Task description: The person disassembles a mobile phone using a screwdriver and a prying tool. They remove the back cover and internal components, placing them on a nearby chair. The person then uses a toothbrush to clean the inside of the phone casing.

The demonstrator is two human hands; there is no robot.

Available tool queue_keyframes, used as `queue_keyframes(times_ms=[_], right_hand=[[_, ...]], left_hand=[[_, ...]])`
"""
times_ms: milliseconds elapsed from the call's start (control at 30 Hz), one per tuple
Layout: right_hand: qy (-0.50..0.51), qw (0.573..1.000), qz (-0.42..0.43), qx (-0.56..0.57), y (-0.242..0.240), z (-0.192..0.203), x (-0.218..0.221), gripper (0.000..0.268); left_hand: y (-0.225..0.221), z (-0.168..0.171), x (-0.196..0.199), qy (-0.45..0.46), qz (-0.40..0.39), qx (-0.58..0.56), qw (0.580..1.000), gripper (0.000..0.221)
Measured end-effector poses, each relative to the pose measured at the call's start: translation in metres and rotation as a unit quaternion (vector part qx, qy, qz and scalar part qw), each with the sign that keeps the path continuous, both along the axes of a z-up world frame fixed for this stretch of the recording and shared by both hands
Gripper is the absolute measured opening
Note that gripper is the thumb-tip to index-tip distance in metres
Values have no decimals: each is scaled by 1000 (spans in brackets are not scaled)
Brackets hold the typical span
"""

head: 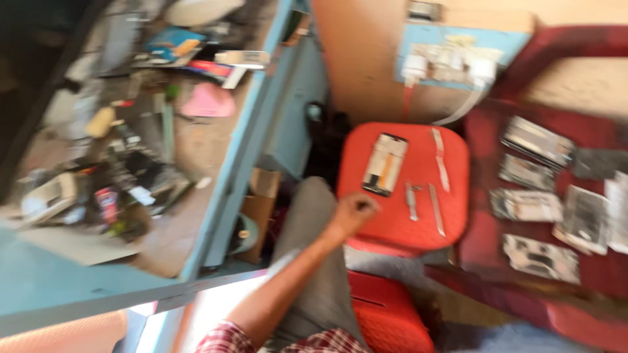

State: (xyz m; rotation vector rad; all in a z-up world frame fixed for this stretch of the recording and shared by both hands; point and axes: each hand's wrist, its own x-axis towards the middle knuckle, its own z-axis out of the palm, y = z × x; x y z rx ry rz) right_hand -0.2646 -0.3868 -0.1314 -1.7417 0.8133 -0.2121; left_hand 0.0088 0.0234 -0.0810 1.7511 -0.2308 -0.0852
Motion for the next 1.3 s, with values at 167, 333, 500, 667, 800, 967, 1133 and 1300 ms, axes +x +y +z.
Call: queue_keyframes(times_ms=[167,333,500,667,800,967,1133,1300], right_hand=[[-87,971,222,28,90,3,52,58],[-59,946,280,154,190,64,123,47],[-40,974,213,67,245,136,159,30],[-57,976,205,52,268,161,175,25],[-51,983,173,48,278,160,191,26],[-42,985,160,49,270,153,220,24],[-50,981,187,17,246,141,235,21],[-76,995,55,16,182,117,234,19]], left_hand=[[-30,43,-61,276,-49,-312,908,7],[-33,76,-76,261,-38,-356,896,10],[-14,85,-69,256,-2,-372,892,10],[-2,88,-62,252,8,-407,878,11],[-9,77,-50,234,14,-430,872,11],[-25,49,-17,188,-7,-412,892,13],[-30,27,5,196,4,-373,907,18],[9,-3,33,164,150,-363,905,15]])
